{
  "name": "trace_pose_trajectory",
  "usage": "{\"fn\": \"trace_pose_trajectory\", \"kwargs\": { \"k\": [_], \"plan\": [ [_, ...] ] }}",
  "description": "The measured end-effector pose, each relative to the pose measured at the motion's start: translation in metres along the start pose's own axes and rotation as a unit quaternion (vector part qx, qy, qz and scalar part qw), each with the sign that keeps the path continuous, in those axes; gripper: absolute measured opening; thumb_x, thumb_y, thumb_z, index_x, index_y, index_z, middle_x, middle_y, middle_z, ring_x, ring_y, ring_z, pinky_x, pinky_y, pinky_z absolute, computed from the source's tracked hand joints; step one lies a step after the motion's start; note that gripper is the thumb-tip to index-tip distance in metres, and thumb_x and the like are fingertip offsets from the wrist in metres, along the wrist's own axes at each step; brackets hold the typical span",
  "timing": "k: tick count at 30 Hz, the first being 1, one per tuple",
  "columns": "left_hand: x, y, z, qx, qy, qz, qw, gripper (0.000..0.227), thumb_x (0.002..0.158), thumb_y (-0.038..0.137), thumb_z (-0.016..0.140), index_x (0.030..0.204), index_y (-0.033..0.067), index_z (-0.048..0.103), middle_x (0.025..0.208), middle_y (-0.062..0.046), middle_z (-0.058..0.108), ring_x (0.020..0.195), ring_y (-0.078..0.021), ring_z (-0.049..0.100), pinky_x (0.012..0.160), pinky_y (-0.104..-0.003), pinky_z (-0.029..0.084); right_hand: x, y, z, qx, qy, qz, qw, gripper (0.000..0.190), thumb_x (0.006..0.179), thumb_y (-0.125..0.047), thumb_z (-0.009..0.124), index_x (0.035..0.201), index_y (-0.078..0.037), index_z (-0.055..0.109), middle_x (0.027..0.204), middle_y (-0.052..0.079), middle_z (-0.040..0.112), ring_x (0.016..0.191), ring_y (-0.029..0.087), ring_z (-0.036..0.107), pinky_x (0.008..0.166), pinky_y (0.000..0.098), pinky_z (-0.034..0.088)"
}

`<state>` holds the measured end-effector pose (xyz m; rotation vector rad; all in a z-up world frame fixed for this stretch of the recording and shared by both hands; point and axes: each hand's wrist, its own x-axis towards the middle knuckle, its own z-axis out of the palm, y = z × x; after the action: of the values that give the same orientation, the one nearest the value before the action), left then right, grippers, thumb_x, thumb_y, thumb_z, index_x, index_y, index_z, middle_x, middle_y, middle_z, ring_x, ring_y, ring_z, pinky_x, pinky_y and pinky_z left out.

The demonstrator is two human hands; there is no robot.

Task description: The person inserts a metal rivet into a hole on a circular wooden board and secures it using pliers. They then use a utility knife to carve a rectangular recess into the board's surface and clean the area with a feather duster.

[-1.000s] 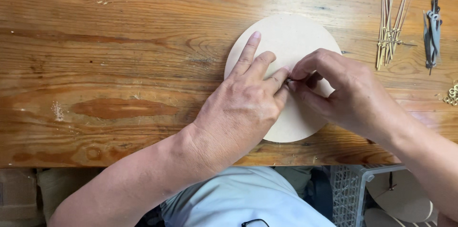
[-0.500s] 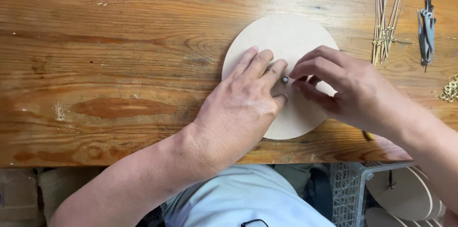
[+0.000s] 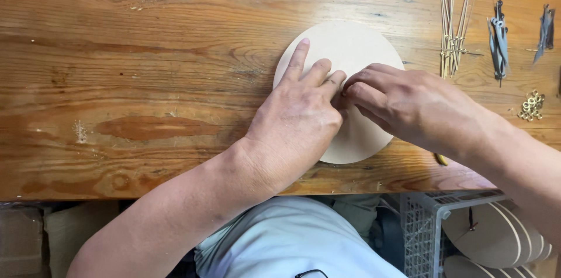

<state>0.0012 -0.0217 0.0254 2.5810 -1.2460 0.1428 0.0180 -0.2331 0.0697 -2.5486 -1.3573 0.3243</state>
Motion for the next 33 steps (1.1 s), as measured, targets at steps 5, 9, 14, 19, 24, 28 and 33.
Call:
{"fn": "trace_pose_trajectory", "kwargs": {
  "k": [5,9,14,19,24,28,33],
  "plan": [
    [0.001,0.0,0.002,0.019,-0.008,-0.003,1.0,0.019,0.082,0.023,0.065,0.091,0.0203,0.082,0.104,-0.007,0.063,0.112,-0.0326,0.055,0.124,-0.064,0.024,0.003,-0.001,0.004,-0.001,-0.02,0.024,1.0,0.007,0.104,-0.014,0.056,0.102,-0.008,0.057,0.094,0.01,0.062,0.087,0.027,0.061,0.067,0.0392,0.052],
    [0.001,0.001,0.0,0.028,-0.017,-0.002,0.999,0.023,0.082,0.024,0.064,0.097,0.0207,0.081,0.102,-0.006,0.063,0.11,-0.0321,0.055,0.124,-0.065,0.023,0.004,-0.006,0.007,-0.002,-0.039,0.076,0.996,0.01,0.1,-0.009,0.059,0.098,-0.006,0.05,0.088,0.009,0.057,0.08,0.028,0.057,0.057,0.0419,0.05],
    [0.0,0.004,0.005,0.026,-0.011,-0.008,1.0,0.021,0.084,0.019,0.064,0.097,0.0182,0.079,0.095,-0.005,0.063,0.11,-0.0324,0.054,0.125,-0.066,0.021,0.01,-0.015,0.009,-0.012,-0.073,0.158,0.985,0.013,0.098,-0.012,0.064,0.102,-0.007,0.052,0.087,0.009,0.055,0.069,0.028,0.057,0.051,0.0437,0.051],
    [0.001,0.005,0.004,0.007,-0.015,-0.017,1.0,0.021,0.085,0.02,0.062,0.094,0.0196,0.081,0.097,-0.004,0.064,0.112,-0.0333,0.054,0.126,-0.067,0.018,0.016,-0.028,0.011,0.059,-0.003,0.214,0.975,0.019,0.096,-0.003,0.065,0.099,-0.003,0.046,0.084,0.014,0.051,0.058,0.034,0.053,0.047,0.0471,0.044],
    [0.001,0.006,0.004,0.011,0.002,-0.019,1.0,0.021,0.086,0.018,0.062,0.094,0.0176,0.081,0.095,-0.006,0.063,0.109,-0.0334,0.055,0.125,-0.069,0.019,0.014,-0.035,0.022,0.083,0.041,0.336,0.937,0.013,0.086,-0.006,0.06,0.094,-0.008,0.051,0.091,0.011,0.059,0.075,0.034,0.057,0.06,0.0492,0.046],
    [0.002,0.006,0.002,0.029,-0.024,-0.015,0.999,0.022,0.085,0.02,0.063,0.097,0.0189,0.081,0.099,-0.006,0.064,0.108,-0.0325,0.053,0.123,-0.071,0.02,0.02,-0.034,0.008,0.145,0.037,0.369,0.917,0.021,0.094,-0.014,0.074,0.097,-0.007,0.055,0.085,0.007,0.07,0.076,0.024,0.067,0.068,0.0384,0.053],
    [0.002,0.008,0.004,0.021,-0.011,-0.026,0.999,0.025,0.084,0.021,0.064,0.1,0.0152,0.081,0.103,-0.009,0.064,0.111,-0.0346,0.053,0.122,-0.073,0.019,0.01,-0.02,-0.006,0.125,-0.018,0.302,0.945,0.015,0.097,-0.017,0.067,0.108,-0.007,0.065,0.097,0.009,0.069,0.08,0.024,0.073,0.075,0.0384,0.055]
  ]
}}
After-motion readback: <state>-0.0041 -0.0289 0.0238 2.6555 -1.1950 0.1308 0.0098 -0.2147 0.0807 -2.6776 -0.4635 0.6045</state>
